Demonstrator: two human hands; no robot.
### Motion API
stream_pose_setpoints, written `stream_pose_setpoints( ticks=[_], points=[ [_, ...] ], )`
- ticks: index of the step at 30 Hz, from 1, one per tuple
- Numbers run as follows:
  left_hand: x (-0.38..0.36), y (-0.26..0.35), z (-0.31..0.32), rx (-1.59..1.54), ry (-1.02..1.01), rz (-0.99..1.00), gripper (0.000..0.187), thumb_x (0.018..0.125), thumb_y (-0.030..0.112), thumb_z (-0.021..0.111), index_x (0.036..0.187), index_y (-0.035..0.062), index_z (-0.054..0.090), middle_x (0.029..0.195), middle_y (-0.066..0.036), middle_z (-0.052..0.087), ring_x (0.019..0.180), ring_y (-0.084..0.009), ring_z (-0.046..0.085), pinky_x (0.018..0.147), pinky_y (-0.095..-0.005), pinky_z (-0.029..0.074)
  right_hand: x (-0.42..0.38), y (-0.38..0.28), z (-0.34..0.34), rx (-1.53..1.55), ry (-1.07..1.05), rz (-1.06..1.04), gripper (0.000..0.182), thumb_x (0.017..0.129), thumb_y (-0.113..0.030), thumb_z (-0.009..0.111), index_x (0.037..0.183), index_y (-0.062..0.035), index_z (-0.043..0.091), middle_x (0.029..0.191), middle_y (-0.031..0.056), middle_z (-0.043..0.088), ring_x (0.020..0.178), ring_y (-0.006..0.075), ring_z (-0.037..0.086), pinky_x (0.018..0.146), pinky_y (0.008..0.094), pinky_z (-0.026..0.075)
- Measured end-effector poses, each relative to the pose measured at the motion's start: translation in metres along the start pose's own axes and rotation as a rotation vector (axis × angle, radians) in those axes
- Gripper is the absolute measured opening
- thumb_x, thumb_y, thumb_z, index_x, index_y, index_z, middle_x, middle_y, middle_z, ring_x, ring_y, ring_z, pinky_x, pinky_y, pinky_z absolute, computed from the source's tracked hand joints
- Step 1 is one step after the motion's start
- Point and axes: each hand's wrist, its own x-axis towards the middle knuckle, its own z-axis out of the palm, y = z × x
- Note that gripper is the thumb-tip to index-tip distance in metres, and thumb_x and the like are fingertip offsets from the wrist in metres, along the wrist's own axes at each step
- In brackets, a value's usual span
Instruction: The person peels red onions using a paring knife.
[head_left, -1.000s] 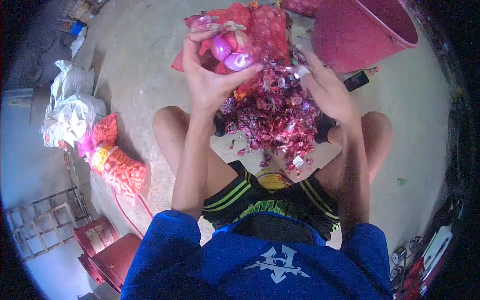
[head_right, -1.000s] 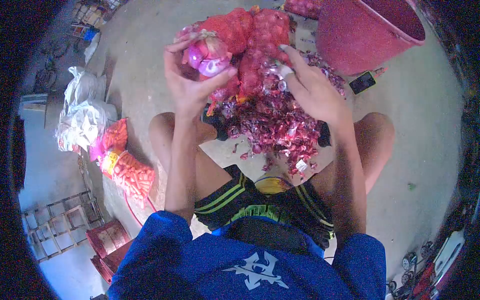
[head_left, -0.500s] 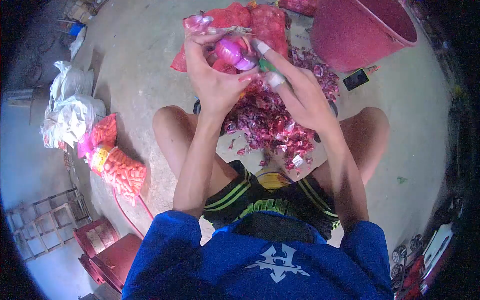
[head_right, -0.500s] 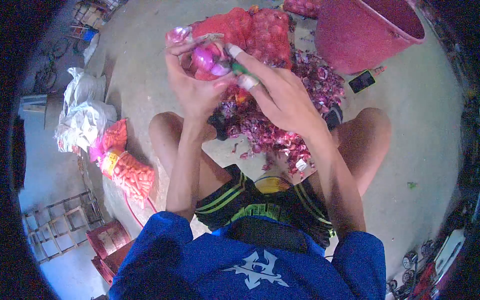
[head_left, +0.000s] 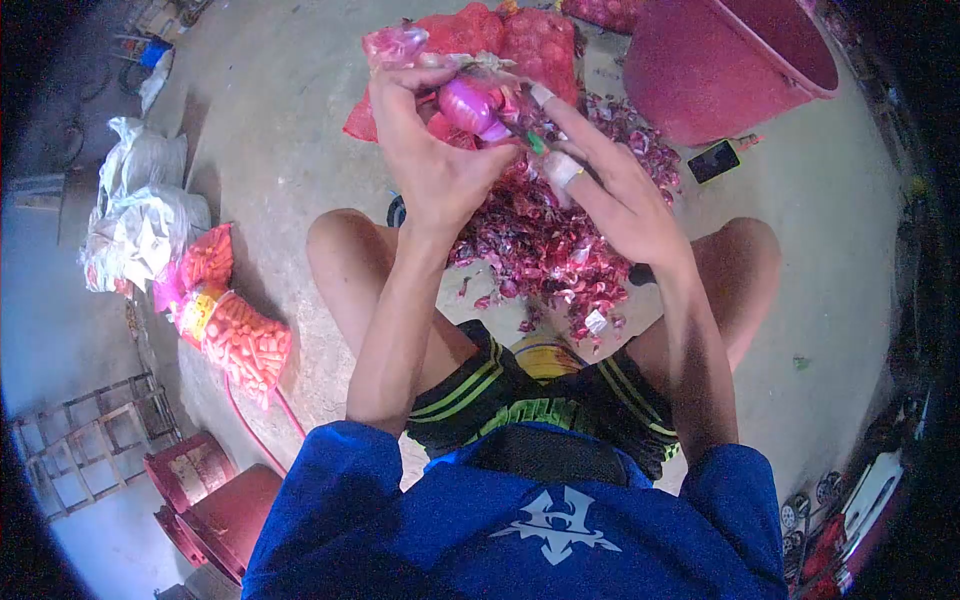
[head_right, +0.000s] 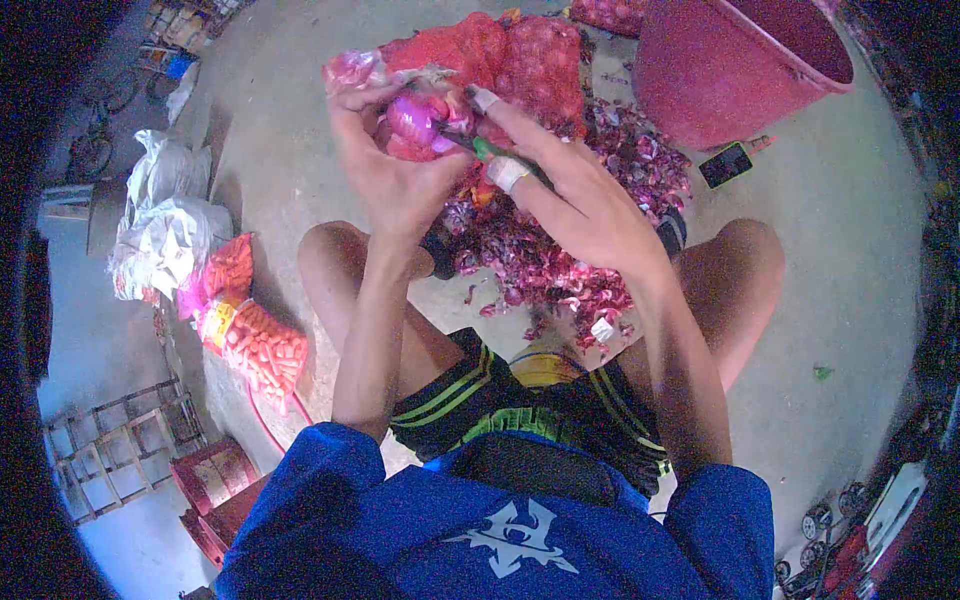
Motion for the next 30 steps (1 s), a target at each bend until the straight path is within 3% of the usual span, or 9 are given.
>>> stream_pose_setpoints(
  ticks=[9,12,16,20,24,25,30],
  points=[
    [-0.003,-0.005,0.004,0.019,0.037,0.021,0.066,0.053,0.007,0.09,0.11,0.0025,0.057,0.109,-0.011,0.057,0.102,-0.0262,0.062,0.09,-0.0364,0.053,-0.001,-0.002,-0.007,-0.148,0.018,-0.091,0.05,0.104,-0.02,0.053,0.152,-0.0056,0.047,0.147,0.0188,0.058,0.132,0.0367,0.058,0.111,0.0442,0.045],
    [-0.003,-0.002,0.002,-0.021,0.003,-0.012,0.065,0.054,0.008,0.092,0.109,0.0028,0.057,0.111,-0.011,0.058,0.103,-0.0253,0.062,0.092,-0.0364,0.052,-0.002,-0.006,-0.027,-0.109,-0.097,0.052,0.053,0.104,-0.022,0.053,0.154,-0.0066,0.044,0.15,0.0184,0.055,0.135,0.0363,0.056,0.113,0.0439,0.043],
    [0.002,0.004,0.0,-0.045,-0.148,-0.01,0.07,0.056,0.012,0.095,0.113,0.0035,0.055,0.115,-0.01,0.06,0.108,-0.0238,0.062,0.097,-0.0364,0.051,-0.008,-0.01,-0.037,-0.102,-0.14,0.097,0.059,0.105,-0.026,0.052,0.159,-0.0073,0.037,0.156,0.0178,0.049,0.142,0.0347,0.049,0.118,0.0424,0.037],
    [0.0,-0.003,-0.002,-0.146,-0.183,-0.064,0.079,0.054,0.015,0.099,0.118,0.0041,0.053,0.117,-0.009,0.06,0.112,-0.0219,0.062,0.102,-0.0371,0.05,-0.011,-0.001,-0.035,-0.111,-0.103,0.054,0.056,0.105,-0.025,0.052,0.156,-0.0051,0.041,0.154,0.0185,0.051,0.141,0.0349,0.051,0.116,0.0427,0.039],
    [-0.001,-0.004,0.0,-0.235,-0.188,-0.127,0.081,0.055,0.013,0.1,0.119,0.0042,0.051,0.12,-0.01,0.059,0.117,-0.0218,0.061,0.104,-0.0385,0.051,-0.009,-0.007,-0.041,-0.093,-0.08,0.003,0.049,0.104,-0.016,0.049,0.152,-0.0037,0.048,0.144,0.0167,0.061,0.125,0.0288,0.064,0.106,0.0392,0.048],
    [-0.002,-0.002,0.0,-0.362,-0.189,-0.225,0.08,0.058,0.009,0.1,0.121,0.0041,0.05,0.123,-0.011,0.059,0.119,-0.022,0.061,0.103,-0.0384,0.053,-0.008,-0.011,-0.042,-0.082,-0.066,0.031,0.048,0.104,-0.013,0.048,0.151,-0.0032,0.049,0.138,0.0156,0.066,0.118,0.0261,0.067,0.102,0.0372,0.05],
    [-0.003,0.006,0.006,-0.656,-0.209,-0.474,0.077,0.066,-0.001,0.095,0.127,0.0036,0.047,0.126,-0.014,0.059,0.119,-0.0227,0.064,0.1,-0.0379,0.057,-0.007,-0.007,-0.033,0.049,-0.005,0.049,0.051,0.103,-0.012,0.049,0.153,-0.0037,0.047,0.122,0.011,0.069,0.107,0.0178,0.067,0.097,0.0326,0.051]
  ],
)
